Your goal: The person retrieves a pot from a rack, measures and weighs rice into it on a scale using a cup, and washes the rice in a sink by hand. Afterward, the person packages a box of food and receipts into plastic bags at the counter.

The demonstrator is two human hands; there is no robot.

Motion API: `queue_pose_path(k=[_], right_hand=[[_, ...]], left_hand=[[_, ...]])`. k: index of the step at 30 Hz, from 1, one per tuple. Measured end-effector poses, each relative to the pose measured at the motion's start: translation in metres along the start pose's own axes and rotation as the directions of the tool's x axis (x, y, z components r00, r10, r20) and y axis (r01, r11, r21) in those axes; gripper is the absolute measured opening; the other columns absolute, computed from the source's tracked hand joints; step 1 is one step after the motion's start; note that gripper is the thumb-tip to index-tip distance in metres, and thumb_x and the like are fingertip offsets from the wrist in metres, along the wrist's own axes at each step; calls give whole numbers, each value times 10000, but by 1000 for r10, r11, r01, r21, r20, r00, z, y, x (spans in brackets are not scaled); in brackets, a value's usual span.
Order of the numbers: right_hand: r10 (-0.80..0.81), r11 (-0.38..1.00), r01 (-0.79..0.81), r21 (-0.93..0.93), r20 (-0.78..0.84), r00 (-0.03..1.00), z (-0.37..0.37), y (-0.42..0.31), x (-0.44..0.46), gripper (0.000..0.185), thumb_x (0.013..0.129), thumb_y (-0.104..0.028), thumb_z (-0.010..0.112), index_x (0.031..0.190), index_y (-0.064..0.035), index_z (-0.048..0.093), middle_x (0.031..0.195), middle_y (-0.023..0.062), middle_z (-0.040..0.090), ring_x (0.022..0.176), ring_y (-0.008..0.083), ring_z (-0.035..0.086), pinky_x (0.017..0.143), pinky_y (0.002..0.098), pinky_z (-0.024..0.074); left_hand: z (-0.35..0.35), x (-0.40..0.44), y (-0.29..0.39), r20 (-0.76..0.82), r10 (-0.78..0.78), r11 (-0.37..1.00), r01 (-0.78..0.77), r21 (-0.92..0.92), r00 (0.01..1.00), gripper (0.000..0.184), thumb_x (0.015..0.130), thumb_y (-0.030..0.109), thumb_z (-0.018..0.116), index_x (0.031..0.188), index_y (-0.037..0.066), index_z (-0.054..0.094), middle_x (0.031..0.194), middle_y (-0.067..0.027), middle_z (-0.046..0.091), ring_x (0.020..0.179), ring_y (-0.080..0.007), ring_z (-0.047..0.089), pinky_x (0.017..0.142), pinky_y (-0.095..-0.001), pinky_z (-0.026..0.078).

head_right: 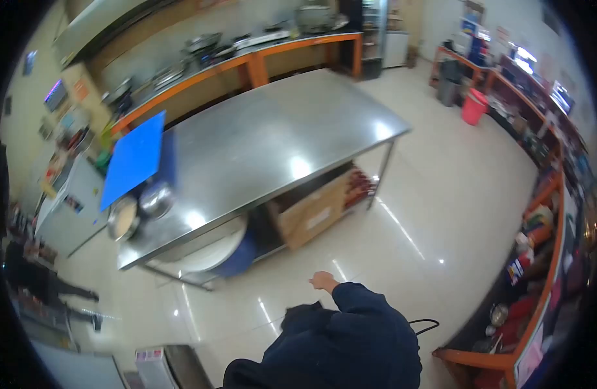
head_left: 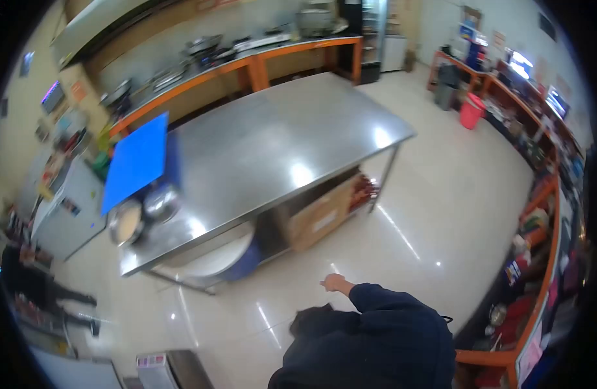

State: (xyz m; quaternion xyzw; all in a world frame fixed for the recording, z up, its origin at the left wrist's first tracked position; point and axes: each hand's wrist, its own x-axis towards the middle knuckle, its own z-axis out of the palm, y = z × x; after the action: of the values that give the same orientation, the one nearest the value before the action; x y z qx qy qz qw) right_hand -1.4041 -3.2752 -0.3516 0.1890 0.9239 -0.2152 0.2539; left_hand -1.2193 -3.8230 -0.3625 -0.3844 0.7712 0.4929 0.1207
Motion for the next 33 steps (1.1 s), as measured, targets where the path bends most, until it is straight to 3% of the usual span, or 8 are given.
queue_pose_path(k=[7,10,17,21,23,26,30,33], right_hand=[[-584,782,623,-13,330,741,12,-389,66,489,841,-501,389,705,-118,661,812,120,636,806,309,590,708,434,445],[-652,717,696,-27,324,685,66,-518,108,512,841,-506,369,644,-134,660,731,108,633,757,304,593,690,427,441],[-496,822,563,-92,371,785,125,-645,152,482,839,-491,371,638,-167,666,737,113,630,771,309,593,721,418,444],[-380,895,420,-148,237,894,129,-666,188,456,857,-452,358,787,-117,660,823,153,626,829,357,582,756,441,435],[-399,882,448,-148,273,875,114,-673,194,403,850,-382,373,829,-79,638,847,192,612,845,395,563,749,480,427],[-342,859,463,-217,431,835,198,-601,267,234,791,-231,442,836,-75,610,794,189,607,778,363,581,686,454,453],[-193,864,390,-318,506,840,164,-754,344,251,794,-251,451,844,-84,633,759,180,612,724,339,588,671,419,466],[-235,820,466,-332,547,803,143,-888,400,264,797,-266,458,850,-91,649,733,172,615,684,320,593,660,393,475]], left_hand=[[-31,-23,-31,-93,-330,934,311,-175,939,169,737,168,569,784,11,609,667,-111,606,599,-181,581,578,-328,481],[-46,-1,-38,-97,-444,885,419,-204,891,176,734,174,564,776,10,612,659,-120,611,591,-185,592,575,-331,485],[-192,218,49,-124,-345,935,329,-129,931,194,729,188,554,757,8,619,640,-141,624,572,-195,618,568,-339,494],[-280,400,114,-66,-122,992,119,-42,990,221,731,230,566,823,36,620,643,-131,629,593,-219,627,604,-347,492],[-325,490,149,-160,200,957,-158,242,967,246,727,229,573,863,27,609,690,-126,634,628,-243,623,626,-343,487],[-386,599,227,-173,82,995,-69,77,982,234,750,214,558,882,26,601,748,-134,630,687,-233,621,631,-353,484],[-436,688,283,-349,145,932,-246,-266,926,202,809,178,532,909,7,574,726,-93,625,654,-158,613,612,-289,485],[-455,693,295,-308,-55,967,-26,-253,950,260,807,226,562,941,4,576,749,-104,631,662,-173,619,622,-290,484]])
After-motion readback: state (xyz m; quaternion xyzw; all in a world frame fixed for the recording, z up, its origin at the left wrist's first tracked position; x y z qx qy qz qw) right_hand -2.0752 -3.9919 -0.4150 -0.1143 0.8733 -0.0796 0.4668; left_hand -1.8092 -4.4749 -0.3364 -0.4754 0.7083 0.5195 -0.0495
